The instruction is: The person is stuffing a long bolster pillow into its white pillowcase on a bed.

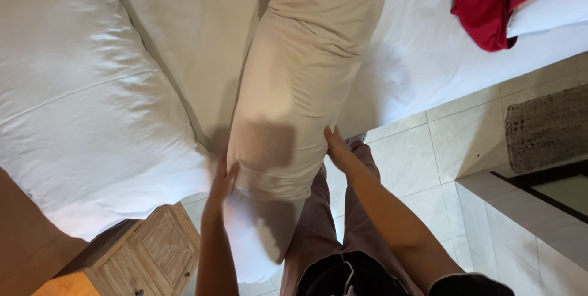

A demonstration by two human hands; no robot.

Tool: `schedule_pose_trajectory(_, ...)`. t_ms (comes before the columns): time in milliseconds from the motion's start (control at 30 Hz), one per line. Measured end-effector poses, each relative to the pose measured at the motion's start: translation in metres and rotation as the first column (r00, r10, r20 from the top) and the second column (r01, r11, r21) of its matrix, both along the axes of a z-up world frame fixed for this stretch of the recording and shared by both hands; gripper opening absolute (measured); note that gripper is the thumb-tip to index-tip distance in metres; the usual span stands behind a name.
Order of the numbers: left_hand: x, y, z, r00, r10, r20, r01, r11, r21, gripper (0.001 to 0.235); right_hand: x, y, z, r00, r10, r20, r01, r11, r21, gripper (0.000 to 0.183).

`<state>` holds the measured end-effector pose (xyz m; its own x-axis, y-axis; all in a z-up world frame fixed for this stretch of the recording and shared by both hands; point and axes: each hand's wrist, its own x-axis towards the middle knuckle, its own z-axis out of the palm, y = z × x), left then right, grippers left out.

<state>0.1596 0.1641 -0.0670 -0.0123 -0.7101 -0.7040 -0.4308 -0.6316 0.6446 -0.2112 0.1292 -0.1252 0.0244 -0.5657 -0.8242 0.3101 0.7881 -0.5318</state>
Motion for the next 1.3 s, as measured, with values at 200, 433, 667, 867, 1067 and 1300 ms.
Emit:
schedule_pose_trajectory(200, -0.006, 0.025, -0.017, 0.969, 0.242, 0.050, -0.246, 0.958, 0.147, 0.074, 0.023, -0.016, 0.031, 0.939, 0.211, -0.270, -0.286, 0.916, -0.280, 0.059)
schedule_pose_trajectory(433, -0.050, 0.012, -0.060, 0.977, 0.081, 0.197, -0.035, 0.973, -0.227, 0.054, 0.008, -0.112, 0.275, 0.780, -0.016, -0.625, -0.475, 0.635, -0.609, 0.038)
schedule_pose_trajectory(667, -0.099, 0.005, -0.086, 0.911, 0.003, 0.411, 0.225, 0.834, -0.504, 0.038, 0.012, -0.133, 0.225, 0.137, 0.331, -0.934, -0.786, 0.610, 0.102, 0.051)
schedule_pose_trajectory(867, -0.112, 0.027, -0.178, 0.802, -0.014, 0.598, 0.467, 0.639, -0.611, 0.031, -0.002, -0.146, 0.179, 0.265, 0.375, -0.888, -0.894, 0.441, -0.080, 0.038)
schedule_pose_trajectory(1067, -0.210, -0.188, 0.091, 0.947, 0.286, 0.150, -0.101, 0.704, -0.703, 0.057, -0.052, -0.245, 0.183, 0.583, 0.055, -0.811, -0.735, 0.460, -0.498, 0.016)
schedule_pose_trajectory(1300, -0.298, -0.197, 0.077, 0.891, 0.001, 0.453, 0.234, 0.856, -0.461, 0.109, -0.086, -0.338, 0.146, 0.421, -0.284, -0.861, -0.797, 0.337, -0.501, 0.020)
